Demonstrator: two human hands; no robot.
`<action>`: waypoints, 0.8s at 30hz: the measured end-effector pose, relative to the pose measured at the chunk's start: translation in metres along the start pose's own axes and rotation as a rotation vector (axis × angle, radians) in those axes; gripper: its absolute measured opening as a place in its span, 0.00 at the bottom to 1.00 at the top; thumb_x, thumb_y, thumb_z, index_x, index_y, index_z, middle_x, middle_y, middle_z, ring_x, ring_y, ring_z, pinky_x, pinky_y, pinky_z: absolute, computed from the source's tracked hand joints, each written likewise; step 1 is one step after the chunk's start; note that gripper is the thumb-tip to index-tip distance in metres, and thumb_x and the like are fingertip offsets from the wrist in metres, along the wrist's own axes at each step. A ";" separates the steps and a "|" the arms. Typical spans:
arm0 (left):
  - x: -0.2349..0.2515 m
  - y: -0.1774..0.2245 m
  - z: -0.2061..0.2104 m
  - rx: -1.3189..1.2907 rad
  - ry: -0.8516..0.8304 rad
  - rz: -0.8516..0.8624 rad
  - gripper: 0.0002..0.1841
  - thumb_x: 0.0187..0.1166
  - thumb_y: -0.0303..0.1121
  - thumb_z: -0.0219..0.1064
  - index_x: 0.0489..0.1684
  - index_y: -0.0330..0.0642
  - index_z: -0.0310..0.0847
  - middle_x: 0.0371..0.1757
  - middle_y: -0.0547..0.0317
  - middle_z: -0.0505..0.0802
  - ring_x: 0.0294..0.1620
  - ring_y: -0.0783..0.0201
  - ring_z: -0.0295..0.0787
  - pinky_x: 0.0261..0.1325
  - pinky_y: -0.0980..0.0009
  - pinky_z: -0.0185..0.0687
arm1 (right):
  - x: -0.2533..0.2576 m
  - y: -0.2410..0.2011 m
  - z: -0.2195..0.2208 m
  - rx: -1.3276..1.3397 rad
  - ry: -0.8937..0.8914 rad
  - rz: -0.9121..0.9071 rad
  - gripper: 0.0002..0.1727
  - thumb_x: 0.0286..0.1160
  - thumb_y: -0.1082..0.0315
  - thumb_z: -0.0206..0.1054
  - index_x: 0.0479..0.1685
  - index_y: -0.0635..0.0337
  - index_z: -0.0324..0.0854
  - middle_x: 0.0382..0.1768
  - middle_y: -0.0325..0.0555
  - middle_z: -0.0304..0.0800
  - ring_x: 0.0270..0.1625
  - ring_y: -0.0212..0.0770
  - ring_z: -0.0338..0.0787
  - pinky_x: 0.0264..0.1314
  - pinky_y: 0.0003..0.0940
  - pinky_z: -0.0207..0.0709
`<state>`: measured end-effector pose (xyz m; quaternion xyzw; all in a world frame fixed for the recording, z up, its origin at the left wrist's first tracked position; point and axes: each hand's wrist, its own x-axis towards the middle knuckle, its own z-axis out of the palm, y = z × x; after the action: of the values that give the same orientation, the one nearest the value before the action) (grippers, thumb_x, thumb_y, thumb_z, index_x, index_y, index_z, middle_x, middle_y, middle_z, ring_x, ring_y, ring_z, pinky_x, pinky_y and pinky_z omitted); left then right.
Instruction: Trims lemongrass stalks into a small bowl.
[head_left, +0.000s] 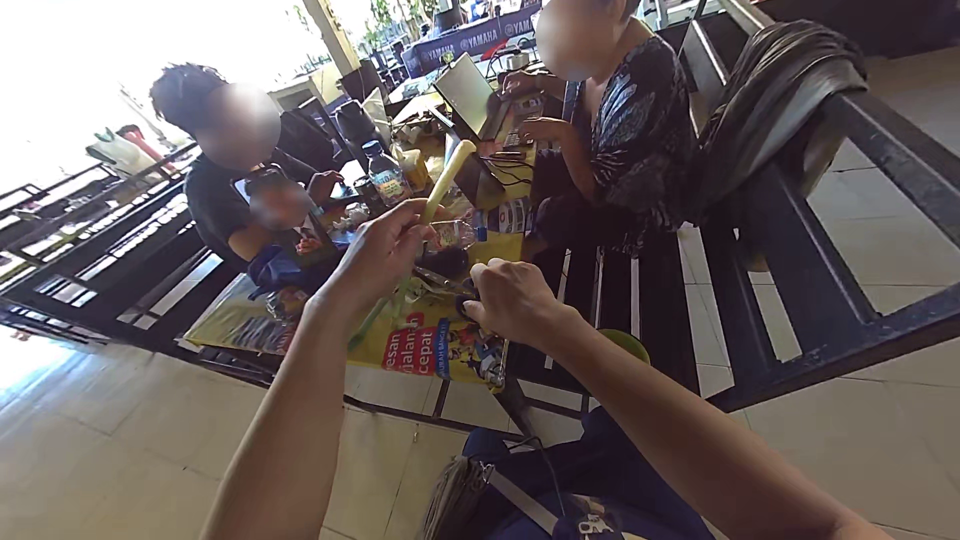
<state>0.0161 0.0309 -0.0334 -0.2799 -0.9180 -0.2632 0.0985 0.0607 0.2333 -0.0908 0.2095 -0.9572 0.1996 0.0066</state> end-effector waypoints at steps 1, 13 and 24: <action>0.000 -0.001 -0.002 0.003 0.005 -0.012 0.18 0.92 0.37 0.53 0.75 0.52 0.77 0.55 0.59 0.93 0.50 0.67 0.89 0.56 0.61 0.84 | 0.000 0.002 0.001 -0.006 -0.014 0.005 0.18 0.80 0.53 0.68 0.46 0.62 0.84 0.41 0.53 0.87 0.48 0.53 0.90 0.48 0.52 0.81; -0.001 -0.018 -0.039 -0.009 0.200 -0.005 0.18 0.90 0.36 0.56 0.74 0.45 0.77 0.54 0.55 0.92 0.51 0.68 0.91 0.59 0.67 0.87 | -0.006 0.041 0.037 0.190 -0.087 0.003 0.26 0.70 0.38 0.70 0.41 0.55 0.84 0.38 0.47 0.84 0.44 0.48 0.88 0.42 0.51 0.79; 0.000 0.006 -0.050 0.005 0.271 0.011 0.18 0.89 0.35 0.58 0.75 0.48 0.76 0.54 0.59 0.93 0.51 0.72 0.92 0.56 0.72 0.89 | 0.020 0.011 0.041 0.188 -0.103 -0.022 0.29 0.71 0.36 0.67 0.44 0.57 0.85 0.39 0.49 0.87 0.46 0.51 0.89 0.43 0.54 0.79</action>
<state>0.0212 0.0086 0.0110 -0.2467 -0.8953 -0.2958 0.2238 0.0410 0.2188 -0.1308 0.2300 -0.9309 0.2774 -0.0601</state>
